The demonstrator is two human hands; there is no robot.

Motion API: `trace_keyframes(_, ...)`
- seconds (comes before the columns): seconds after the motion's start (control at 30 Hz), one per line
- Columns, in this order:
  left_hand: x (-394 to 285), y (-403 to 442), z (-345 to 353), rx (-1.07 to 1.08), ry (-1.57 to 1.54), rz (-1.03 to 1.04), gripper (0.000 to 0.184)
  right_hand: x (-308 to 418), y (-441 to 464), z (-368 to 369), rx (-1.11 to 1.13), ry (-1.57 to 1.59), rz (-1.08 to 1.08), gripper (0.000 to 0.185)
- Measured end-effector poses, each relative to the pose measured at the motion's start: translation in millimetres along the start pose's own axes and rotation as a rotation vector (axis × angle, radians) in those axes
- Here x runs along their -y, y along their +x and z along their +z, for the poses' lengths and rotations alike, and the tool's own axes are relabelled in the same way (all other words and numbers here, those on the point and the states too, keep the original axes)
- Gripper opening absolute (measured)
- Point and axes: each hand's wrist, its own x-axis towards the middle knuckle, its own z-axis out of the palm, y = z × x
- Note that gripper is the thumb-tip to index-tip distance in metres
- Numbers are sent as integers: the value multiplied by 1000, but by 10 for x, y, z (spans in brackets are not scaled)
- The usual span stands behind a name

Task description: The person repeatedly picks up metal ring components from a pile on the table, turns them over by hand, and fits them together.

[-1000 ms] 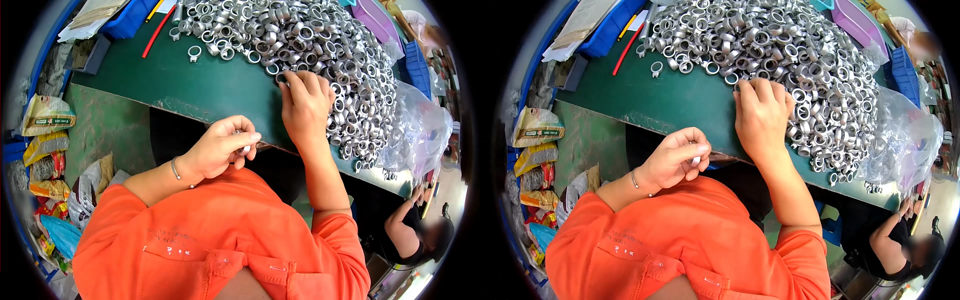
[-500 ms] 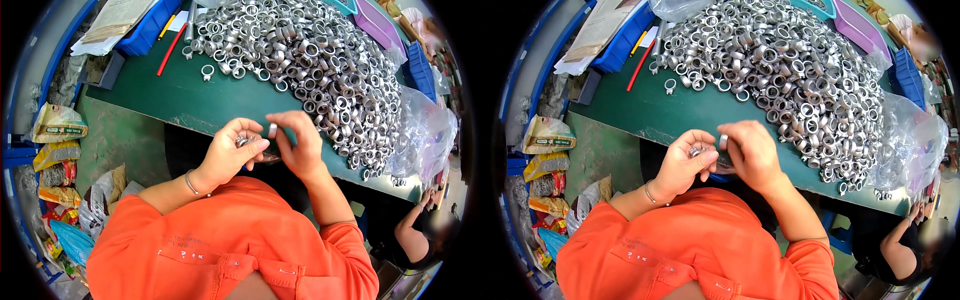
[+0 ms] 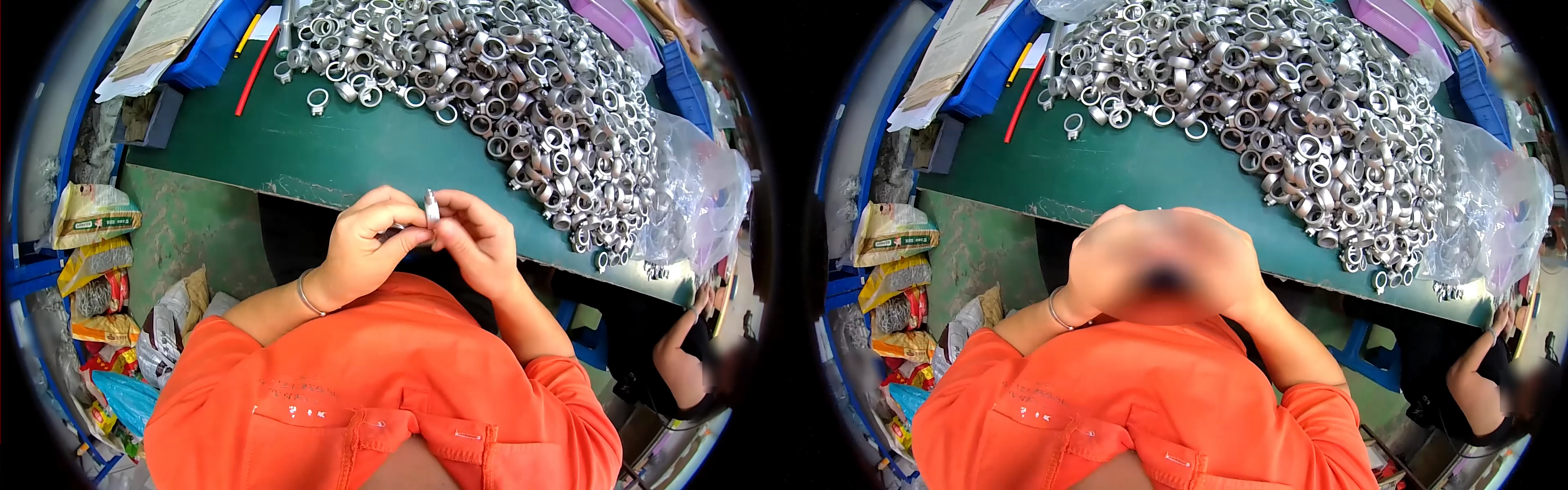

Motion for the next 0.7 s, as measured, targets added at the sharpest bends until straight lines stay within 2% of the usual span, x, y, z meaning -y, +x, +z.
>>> trace_keyframes(0.1,1,-41,35,-50,-118,-56,10,-100,-24,5,19,-264,-182,32)
trace_keyframes(0.17,-73,-29,20,-81,-98,-127,11,-50,-12,68,-108,-60,-152,33)
trace_keyframes(0.2,-65,-44,-6,-59,-36,-107,12,-29,37,74,-158,-167,-288,35)
trace_keyframes(0.33,-121,-18,-35,0,82,-63,12,7,33,64,-158,-306,-364,35)
trace_keyframes(0.4,-78,-43,-3,-69,-129,-141,11,-12,16,68,-166,-339,-375,35)
trace_keyframes(0.53,-93,-32,3,-97,-126,-133,13,57,22,89,-222,-473,-469,34)
trace_keyframes(0.6,-165,2,-41,-35,-211,-329,14,77,16,66,-252,-753,-708,33)
trace_keyframes(0.63,-159,3,-53,-37,-211,-326,14,125,38,105,-218,-728,-738,33)
trace_keyframes(0.7,-130,-3,-81,-67,-836,-731,25,161,73,141,-73,-566,-742,33)
